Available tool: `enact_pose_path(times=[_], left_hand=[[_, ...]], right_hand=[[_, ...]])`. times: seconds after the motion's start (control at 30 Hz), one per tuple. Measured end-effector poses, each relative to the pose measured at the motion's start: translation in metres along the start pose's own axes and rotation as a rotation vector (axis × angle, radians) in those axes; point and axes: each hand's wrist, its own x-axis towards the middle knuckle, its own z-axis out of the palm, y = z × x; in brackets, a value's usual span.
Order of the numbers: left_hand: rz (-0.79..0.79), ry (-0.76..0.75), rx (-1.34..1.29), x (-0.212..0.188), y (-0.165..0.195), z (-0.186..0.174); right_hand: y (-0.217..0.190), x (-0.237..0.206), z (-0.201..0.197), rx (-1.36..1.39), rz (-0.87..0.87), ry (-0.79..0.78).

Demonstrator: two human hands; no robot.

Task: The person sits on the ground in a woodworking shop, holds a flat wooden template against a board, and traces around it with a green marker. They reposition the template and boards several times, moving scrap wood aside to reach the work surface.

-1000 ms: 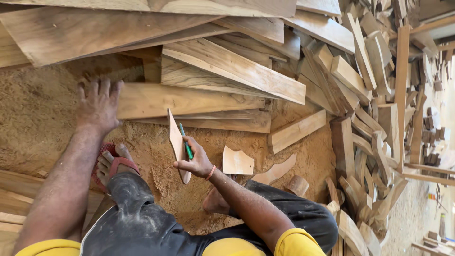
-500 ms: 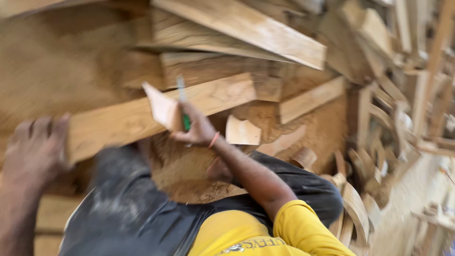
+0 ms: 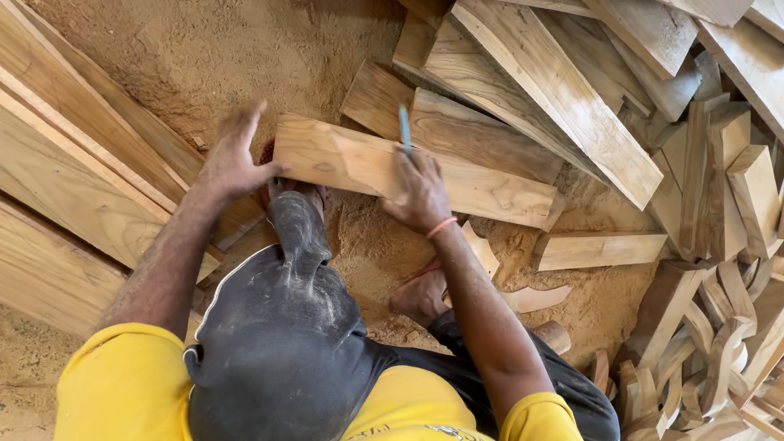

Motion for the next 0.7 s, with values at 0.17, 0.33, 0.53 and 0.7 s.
enact_pose_path(times=[0.17,0.33,0.53,0.7], left_hand=[[-0.046,0.025,-0.161,-0.012,0.001,0.017],[-0.012,0.149,0.161,-0.016,0.014,0.024],[0.253,0.241,0.444,-0.013,0.019,0.031],[0.185,0.199,0.508,-0.005,0.009,0.035]], right_hand=[[-0.026,0.027,0.035,-0.192,-0.07,-0.033],[-0.004,0.007,0.043,-0.117,0.048,0.154],[0.031,-0.047,0.047,0.046,0.325,0.223],[0.036,-0.043,0.061,0.071,0.313,0.181]])
